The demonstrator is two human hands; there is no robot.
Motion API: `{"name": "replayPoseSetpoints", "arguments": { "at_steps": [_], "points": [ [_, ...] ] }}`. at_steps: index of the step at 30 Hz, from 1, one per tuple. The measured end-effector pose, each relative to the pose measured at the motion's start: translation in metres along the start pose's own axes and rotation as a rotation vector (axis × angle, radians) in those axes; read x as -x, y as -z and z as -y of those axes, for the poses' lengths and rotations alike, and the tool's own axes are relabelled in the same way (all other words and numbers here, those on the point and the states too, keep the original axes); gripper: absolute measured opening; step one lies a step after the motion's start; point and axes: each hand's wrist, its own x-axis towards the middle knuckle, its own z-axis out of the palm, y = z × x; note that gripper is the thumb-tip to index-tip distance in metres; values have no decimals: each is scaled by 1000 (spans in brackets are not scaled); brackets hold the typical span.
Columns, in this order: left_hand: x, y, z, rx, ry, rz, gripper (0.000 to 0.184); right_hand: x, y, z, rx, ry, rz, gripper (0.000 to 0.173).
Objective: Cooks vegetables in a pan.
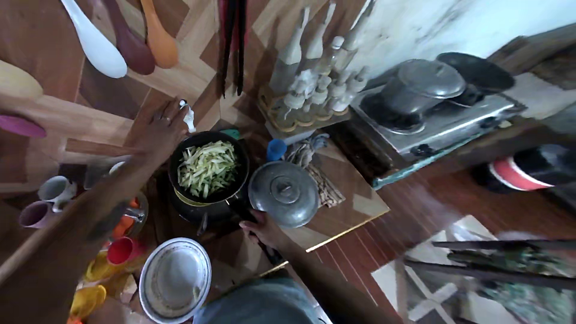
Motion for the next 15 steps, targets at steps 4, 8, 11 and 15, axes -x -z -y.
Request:
{"name": "replayPoseSetpoints", "arguments": {
  "at_steps": [4, 8, 11, 15],
  "points": [
    [-74, -29, 44, -144, -324, 2, 47, -28, -6, 4, 41, 0, -10, 27],
    [-91, -7, 36, -312, -362, 99, 30, -44, -8, 13, 8, -52, -10, 27],
    [-96, 11, -6, -228, 37, 234, 20, -56, -5, 13, 1, -64, 7, 25],
    [-120, 5, -6, 535, 621, 189, 35, -71, 4, 14, 21, -49, 47, 26]
  ]
}}
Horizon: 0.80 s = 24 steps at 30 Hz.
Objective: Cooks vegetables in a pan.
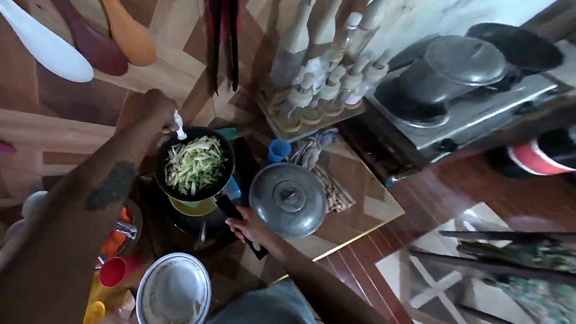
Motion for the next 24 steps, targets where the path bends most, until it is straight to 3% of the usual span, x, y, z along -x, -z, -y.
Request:
{"name": "replayPoseSetpoints", "arguments": {
  "at_steps": [2, 4, 5, 6, 7, 8, 10, 12, 14, 16, 18, 21, 24],
  "points": [
    [11, -7, 12, 586, 116, 18, 24, -7, 4, 0, 15, 0, 20, 29],
    [42, 2, -4, 1015, 413, -35, 26, -13, 4, 1, -16, 3, 32, 30],
    [44, -27, 21, 1094, 214, -228, 21, -15, 4, 1, -38, 1, 42, 31],
    [42, -55, 49, 1067, 24, -367, 21, -16, 5, 2, -49, -3, 52, 33],
    [39, -80, 73, 861, -116, -441, 19, -17, 8, 4, -51, -5, 59, 36],
    [38, -98, 95, 569, -207, -397, 29, -19, 11, 4, -51, -1, 65, 38],
    [27, -123, 119, 103, -239, -182, 75, -20, 10, 1, -47, -9, 81, 39],
    [4, -137, 116, -135, -221, -52, 111, -24, 9, 1, -43, -23, 96, 40],
    [-19, -145, 110, -232, -211, -17, 104, -27, 6, -2, -44, -34, 104, 40],
    [-36, -146, 108, -230, -222, -14, 77, -31, 6, -5, -73, -42, 88, 38],
    [-39, -137, 104, -129, -217, 63, 62, -33, 9, -7, -105, -41, 70, 37],
    [-21, -119, 110, 173, -263, 81, 56, -34, 13, -6, -123, -28, 47, 36],
    [-17, -110, 131, 209, -324, 3, 59, -39, 13, -6, -144, -6, 21, 36]
  ]
}}
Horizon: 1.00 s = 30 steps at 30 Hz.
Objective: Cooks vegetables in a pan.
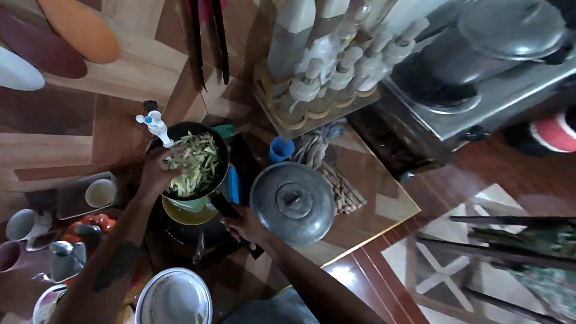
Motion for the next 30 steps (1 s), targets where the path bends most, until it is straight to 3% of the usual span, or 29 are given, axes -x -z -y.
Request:
{"name": "replayPoseSetpoints", "arguments": {
  "at_steps": [2, 6, 7, 11, 14, 18, 22, 24, 27, 30],
  "points": [
    [-3, -3, 16, -79, 44, -18, 64, -3, -1, -2, 2, -11, -3, 37],
    [-12, -34, 19, -287, 240, 123, 113, -7, -5, -4, -18, -26, 8, 33],
    [-15, -43, 14, -314, 247, 123, 112, -8, -6, -4, -28, -31, 14, 33],
    [-32, -51, 8, -132, 150, 34, 69, -11, -7, 1, -41, -91, -6, 34],
    [-31, -35, 15, 37, 155, 47, 70, -10, -10, 5, 23, -163, -54, 37],
    [-19, -15, 26, -61, 174, 116, 54, -13, -11, 5, 106, -204, -65, 41],
    [-7, -17, 32, -37, 247, 130, 55, -15, -11, 22, 378, -305, -36, 45],
    [-4, -18, 31, -28, 259, 119, 62, -12, -11, 42, 740, -357, 19, 51],
    [-3, -22, 37, -142, 263, 176, 102, -6, -18, 92, 1176, -400, 112, 51],
    [-2, -36, 33, -218, 371, 216, 123, -35, -19, 129, 1114, -144, 11, 40]
  ]
}}
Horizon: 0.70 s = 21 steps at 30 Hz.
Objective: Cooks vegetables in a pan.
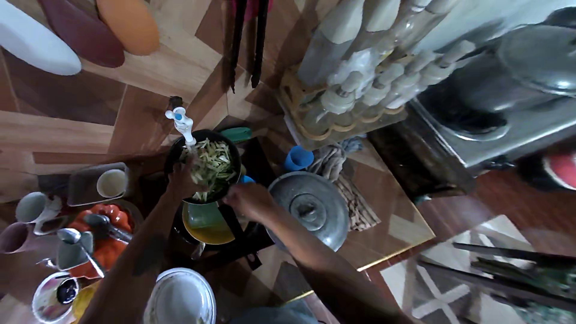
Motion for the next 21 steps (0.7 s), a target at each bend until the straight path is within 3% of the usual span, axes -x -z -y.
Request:
{"name": "replayPoseSetpoints", "arguments": {
  "at_steps": [3, 7, 9, 13, 14, 16, 18, 21],
  "points": [
    [-9, -11, -6, 137, 127, -45, 126, -86, 0, -9, -246, 162, -280, 46],
    [-23, -17, 5, 492, 141, -126, 105, -157, -13, -24, -249, 40, -249, 105],
    [-26, -21, 3, 649, 145, -123, 94, -167, -29, -19, -314, -2, -217, 121],
    [-7, 11, -24, 708, 138, -44, 72, -169, -26, 0, -428, 34, -231, 97],
    [3, 21, -26, 618, 112, -79, 70, -161, -17, 3, -370, 56, -229, 92],
    [21, 27, -12, 350, 83, -323, 65, -134, -10, -1, -270, 73, -290, 81],
    [25, 22, 10, 273, 164, -435, 65, -103, -14, -8, -245, 42, -317, 64],
    [14, 0, 37, 364, 321, -276, 51, -60, -42, -20, -251, -27, -225, 49]
  ]
}}
